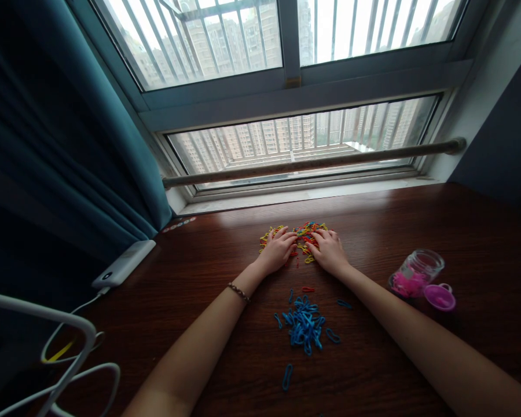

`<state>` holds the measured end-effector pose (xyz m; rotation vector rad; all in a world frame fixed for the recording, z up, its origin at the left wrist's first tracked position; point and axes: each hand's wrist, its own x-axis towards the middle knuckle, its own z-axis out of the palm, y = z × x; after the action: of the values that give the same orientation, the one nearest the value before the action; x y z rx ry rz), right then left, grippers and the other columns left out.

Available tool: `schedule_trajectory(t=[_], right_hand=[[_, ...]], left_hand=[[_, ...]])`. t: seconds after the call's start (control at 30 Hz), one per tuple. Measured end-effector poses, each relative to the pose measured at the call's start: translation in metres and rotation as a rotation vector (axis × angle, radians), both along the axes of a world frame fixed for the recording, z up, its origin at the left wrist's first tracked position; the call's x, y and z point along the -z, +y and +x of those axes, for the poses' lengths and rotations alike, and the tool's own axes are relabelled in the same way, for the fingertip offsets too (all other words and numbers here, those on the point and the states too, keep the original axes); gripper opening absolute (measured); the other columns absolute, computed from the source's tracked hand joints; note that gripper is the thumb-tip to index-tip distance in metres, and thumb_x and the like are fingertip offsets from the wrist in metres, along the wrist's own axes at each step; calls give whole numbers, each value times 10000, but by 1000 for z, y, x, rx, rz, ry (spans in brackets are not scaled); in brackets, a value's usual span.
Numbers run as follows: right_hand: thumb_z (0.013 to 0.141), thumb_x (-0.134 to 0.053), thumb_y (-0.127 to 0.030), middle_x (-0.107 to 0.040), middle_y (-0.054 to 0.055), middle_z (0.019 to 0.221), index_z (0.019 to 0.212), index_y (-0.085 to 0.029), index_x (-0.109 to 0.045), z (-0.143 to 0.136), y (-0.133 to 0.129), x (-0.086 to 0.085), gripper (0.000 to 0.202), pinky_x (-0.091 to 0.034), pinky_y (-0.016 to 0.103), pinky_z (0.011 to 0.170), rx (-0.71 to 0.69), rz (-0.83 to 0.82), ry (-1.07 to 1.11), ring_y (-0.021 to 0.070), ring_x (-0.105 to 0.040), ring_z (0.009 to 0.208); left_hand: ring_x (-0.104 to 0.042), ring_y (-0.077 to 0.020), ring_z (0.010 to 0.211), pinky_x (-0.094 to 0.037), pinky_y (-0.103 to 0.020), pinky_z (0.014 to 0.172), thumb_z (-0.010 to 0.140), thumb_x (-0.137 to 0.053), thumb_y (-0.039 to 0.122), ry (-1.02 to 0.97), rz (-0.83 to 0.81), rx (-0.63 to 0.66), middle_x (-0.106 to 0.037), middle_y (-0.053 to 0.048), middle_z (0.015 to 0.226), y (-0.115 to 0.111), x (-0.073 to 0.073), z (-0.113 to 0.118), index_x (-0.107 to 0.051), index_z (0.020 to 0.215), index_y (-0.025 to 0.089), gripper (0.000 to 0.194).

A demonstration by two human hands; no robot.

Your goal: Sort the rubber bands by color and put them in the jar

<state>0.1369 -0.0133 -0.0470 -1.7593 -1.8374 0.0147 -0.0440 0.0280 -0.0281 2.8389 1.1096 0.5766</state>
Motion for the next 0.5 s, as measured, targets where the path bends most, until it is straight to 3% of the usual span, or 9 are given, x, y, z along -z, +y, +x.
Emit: schedule_trajectory(t=[0.2, 0.5], right_hand=[[817, -437, -401, -541, 97, 1157, 1049, -150, -592, 0, -1, -1, 375, -297, 378, 930, 6, -5, 6, 251, -378, 1082], [806, -451, -283, -584, 120, 1086, 987, -116, -615, 3, 6, 4, 296, -344, 369, 920, 8, 76, 146, 241, -440, 1066]], left_hand=[[-314, -214, 1236, -185, -464, 1022, 883, -345, 292, 23, 16, -45, -514, -61, 1218, 1, 4, 0, -502, 1146, 208, 318], [-395, -208, 1166, -215, -453, 1012, 871, -380, 270, -55, 54, 10, -576, -58, 1107, 2, 4, -2, -573, 1021, 200, 254]])
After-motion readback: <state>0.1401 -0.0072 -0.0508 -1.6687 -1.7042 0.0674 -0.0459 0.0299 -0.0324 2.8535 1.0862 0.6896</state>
